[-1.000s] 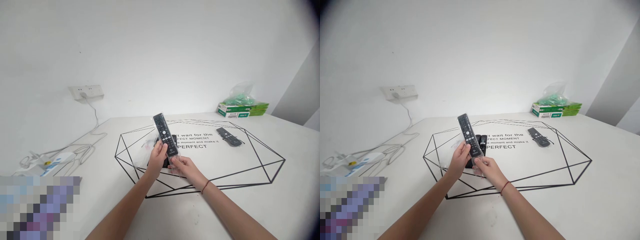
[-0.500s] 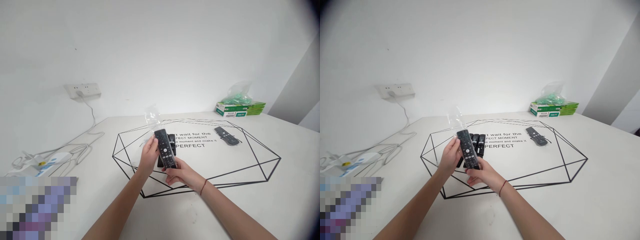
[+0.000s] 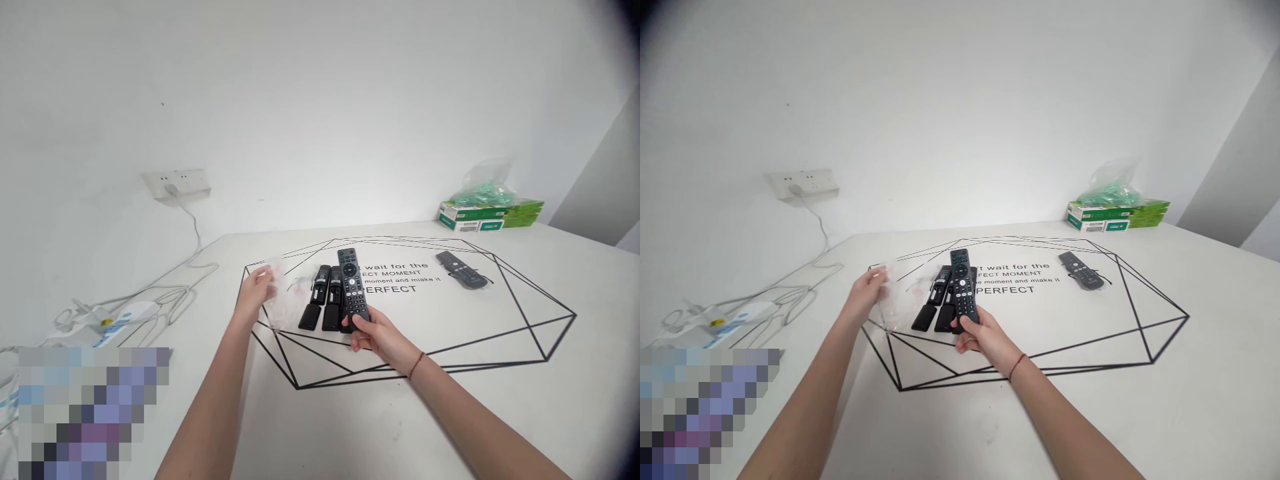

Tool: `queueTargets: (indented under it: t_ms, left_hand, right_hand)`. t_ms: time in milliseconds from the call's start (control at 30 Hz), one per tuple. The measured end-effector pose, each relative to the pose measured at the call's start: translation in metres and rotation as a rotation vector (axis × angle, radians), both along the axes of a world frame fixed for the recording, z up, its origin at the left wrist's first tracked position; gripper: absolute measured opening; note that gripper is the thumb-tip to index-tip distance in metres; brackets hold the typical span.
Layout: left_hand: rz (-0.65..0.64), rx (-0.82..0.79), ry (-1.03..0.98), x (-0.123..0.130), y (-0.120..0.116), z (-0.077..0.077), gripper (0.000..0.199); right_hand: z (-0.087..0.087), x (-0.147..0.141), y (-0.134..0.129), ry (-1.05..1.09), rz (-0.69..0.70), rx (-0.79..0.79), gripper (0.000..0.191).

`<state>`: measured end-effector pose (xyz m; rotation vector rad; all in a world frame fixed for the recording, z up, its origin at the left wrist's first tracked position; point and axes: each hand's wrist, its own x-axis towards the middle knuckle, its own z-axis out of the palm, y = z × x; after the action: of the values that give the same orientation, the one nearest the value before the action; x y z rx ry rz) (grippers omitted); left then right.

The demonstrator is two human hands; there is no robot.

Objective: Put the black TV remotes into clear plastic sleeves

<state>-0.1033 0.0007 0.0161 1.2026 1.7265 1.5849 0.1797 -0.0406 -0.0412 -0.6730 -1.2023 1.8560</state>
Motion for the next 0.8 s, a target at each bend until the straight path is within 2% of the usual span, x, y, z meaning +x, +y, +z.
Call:
queueTargets:
  t_ms: [100,167,400,567,667,733,800]
  left_hand:
    - [-0.006,-0.132,0.403,0.01,0.006,-0.014,0.04]
    - [-0.005,-0.171,0.557,0.012,0.009,-0.021,0.04]
    - [-0.052,-0.155,0.613,0.017,0.019,-0.041,0.044]
    - [-0.031,-0.13,0.769,0.025,0.018,-0.037,0.047]
    - [-0.156,-0.172,0.874,0.027,0.014,-0.035,0.051]
    - [-0.231,-0.238,0.932,0.027,0.013,-0.038,0.053]
    - [-0.247,-0.288,0.994,0.027,0.014,-0.045,0.051]
  right_hand:
    - [-0.001,0.0,0.0,0.019,-0.043,-0.012,0.03]
    - [0.0,-0.001,-0.001,0.021,-0.045,-0.005,0.03]
    - [0.006,-0.002,-0.004,-0.017,-0.028,-0.005,0.031]
    - [0.006,-0.002,-0.003,0.006,-0.018,-0.012,0.031]
    - [0.005,-0.002,-0.003,0.014,-0.018,-0.015,0.031]
    - [0.005,-0.002,-0.003,0.012,-0.017,-0.02,0.031]
    - [0.004,-0.002,-0.002,0.008,-0.018,-0.028,0.03]
